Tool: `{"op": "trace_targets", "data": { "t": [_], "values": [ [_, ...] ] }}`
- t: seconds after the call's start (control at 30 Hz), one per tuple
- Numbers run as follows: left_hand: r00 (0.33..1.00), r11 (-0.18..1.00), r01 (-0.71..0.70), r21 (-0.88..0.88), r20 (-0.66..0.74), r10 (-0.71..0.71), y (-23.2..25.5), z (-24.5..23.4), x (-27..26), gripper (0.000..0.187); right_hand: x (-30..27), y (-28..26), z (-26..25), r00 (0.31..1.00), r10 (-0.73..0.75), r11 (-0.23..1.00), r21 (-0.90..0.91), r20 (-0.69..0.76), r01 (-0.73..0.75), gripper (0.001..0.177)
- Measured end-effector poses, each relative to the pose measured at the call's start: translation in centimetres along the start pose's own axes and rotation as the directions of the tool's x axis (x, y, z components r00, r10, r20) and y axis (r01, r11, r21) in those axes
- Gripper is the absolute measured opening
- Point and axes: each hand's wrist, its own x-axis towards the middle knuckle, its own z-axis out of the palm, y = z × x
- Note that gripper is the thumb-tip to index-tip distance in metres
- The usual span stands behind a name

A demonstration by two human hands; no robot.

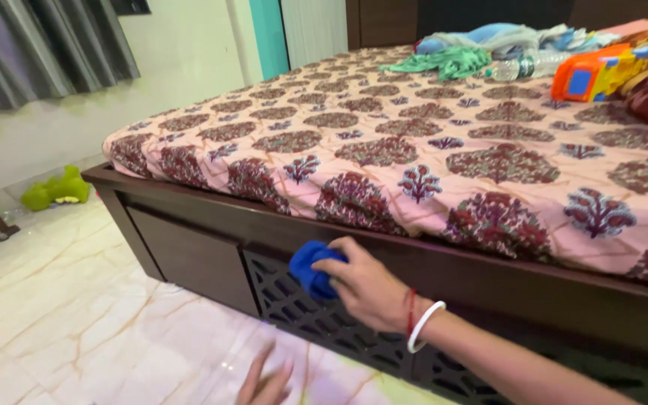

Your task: Cleaning the decorative side panels of a bed frame using a spray bottle and a cloth.

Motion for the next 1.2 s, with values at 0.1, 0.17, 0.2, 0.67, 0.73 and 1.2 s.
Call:
{"op": "trace_targets", "data": {
  "t": [0.1, 0.17, 0.2, 0.67, 0.73, 1.2],
  "values": [
    [0.997, 0.996, 0.064, -0.063, 0.054, -0.061, 13.5, 22.5, -19.9, 0.057, 1.3, -1.6, -1.1, 0.978, -0.017, 0.989, 0.144, 0.210, -0.013, 0.035],
    [0.982, 0.969, -0.114, -0.217, 0.125, 0.143, 8.5, 23.3, -11.4, 0.061, 2.7, -1.7, -3.1, 0.967, -0.157, 0.981, -0.077, 0.203, 0.176, 0.034],
    [0.927, 0.889, -0.267, -0.372, 0.154, 0.342, 5.8, 23.6, -7.1, 0.065, 3.3, -1.7, -4.0, 0.931, -0.286, 0.894, -0.286, 0.227, 0.345, 0.034],
    [0.709, 0.589, -0.536, 0.605, -0.056, 0.703, 2.1, 35.8, -5.7, 0.062, 5.3, 9.2, -3.9, 0.972, -0.218, 0.656, -0.724, 0.089, 0.213, 0.055],
    [0.677, 0.493, -0.490, 0.719, -0.043, 0.735, 2.1, 35.4, -2.5, 0.061, 5.5, 9.5, -3.8, 0.963, -0.259, 0.669, -0.707, 0.068, 0.230, 0.055],
    [0.582, 0.530, -0.555, 0.641, -0.156, 0.798, 18.8, 20.8, 18.1, 0.069, 6.2, 9.0, -2.8, 0.978, -0.206, 0.690, -0.706, 0.023, 0.162, 0.055]
  ]
}}
